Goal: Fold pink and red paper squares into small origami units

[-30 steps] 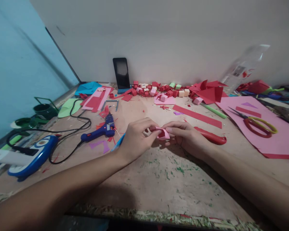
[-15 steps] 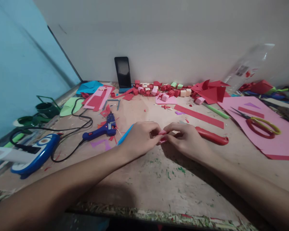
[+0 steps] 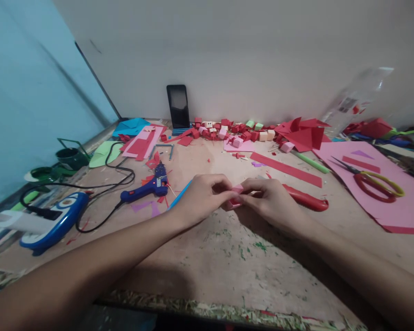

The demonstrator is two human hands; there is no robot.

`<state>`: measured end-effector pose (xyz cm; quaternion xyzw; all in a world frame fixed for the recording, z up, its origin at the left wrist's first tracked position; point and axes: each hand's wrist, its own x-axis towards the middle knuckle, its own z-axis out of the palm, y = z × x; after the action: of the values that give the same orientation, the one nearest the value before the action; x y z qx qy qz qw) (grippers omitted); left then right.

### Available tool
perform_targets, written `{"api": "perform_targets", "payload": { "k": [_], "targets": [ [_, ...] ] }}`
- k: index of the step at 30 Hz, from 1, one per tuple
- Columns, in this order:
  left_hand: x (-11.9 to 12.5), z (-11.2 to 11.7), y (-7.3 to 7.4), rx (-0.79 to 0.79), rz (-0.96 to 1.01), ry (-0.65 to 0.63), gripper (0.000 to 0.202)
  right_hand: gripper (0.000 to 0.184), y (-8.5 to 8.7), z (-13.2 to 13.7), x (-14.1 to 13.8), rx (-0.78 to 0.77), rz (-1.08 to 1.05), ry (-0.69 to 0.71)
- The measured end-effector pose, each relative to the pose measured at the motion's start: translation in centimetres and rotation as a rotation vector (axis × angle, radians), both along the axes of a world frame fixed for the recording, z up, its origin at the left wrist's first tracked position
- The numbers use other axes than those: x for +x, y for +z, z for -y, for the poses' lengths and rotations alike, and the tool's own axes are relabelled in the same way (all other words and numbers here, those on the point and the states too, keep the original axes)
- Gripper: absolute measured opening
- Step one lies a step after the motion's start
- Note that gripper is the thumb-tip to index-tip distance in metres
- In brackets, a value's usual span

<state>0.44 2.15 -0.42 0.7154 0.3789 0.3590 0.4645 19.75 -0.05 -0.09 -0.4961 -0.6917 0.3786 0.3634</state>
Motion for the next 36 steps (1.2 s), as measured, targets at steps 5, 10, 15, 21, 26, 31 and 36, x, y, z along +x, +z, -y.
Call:
{"api": "perform_targets", "payload": {
  "k": [5,10,15,21,26,31,36],
  "targets": [
    [-0.1,-0.4,0.4,0.03,0.083,0.03,0.013,0.015,0.2,-0.1,-0.1,-0.105,-0.129,-0.09],
    [-0.5,-1.1,-0.3,-0.054,0.183,-0.049,0.009,0.018,-0.5,-0.4,0.1,-0.163,-0.319,-0.159],
    [-0.2,-1.1,-1.2,-0.195,0.234,-0.081,0.013,0.018,-1.2,-0.5,0.2,-0.218,-0.42,-0.133],
    [-0.1,-1.2,-1.3,-0.193,0.24,-0.045,0.012,0.017,-1.3,-0.5,0.3,-0.236,-0.435,-0.105],
    [-0.1,-1.2,-1.5,-0.293,0.271,-0.035,0.016,0.011,-1.3,-0.5,0.4,-0.211,-0.402,-0.109],
    [-0.2,-1.3,-1.2,-0.367,0.278,-0.059,0.014,0.011,-1.0,-0.3,0.1,-0.196,-0.393,-0.117],
    [-0.3,-1.1,-0.9,-0.211,0.223,-0.047,0.014,0.016,-0.6,-0.2,-0.2,-0.187,-0.354,-0.151]
  ]
}}
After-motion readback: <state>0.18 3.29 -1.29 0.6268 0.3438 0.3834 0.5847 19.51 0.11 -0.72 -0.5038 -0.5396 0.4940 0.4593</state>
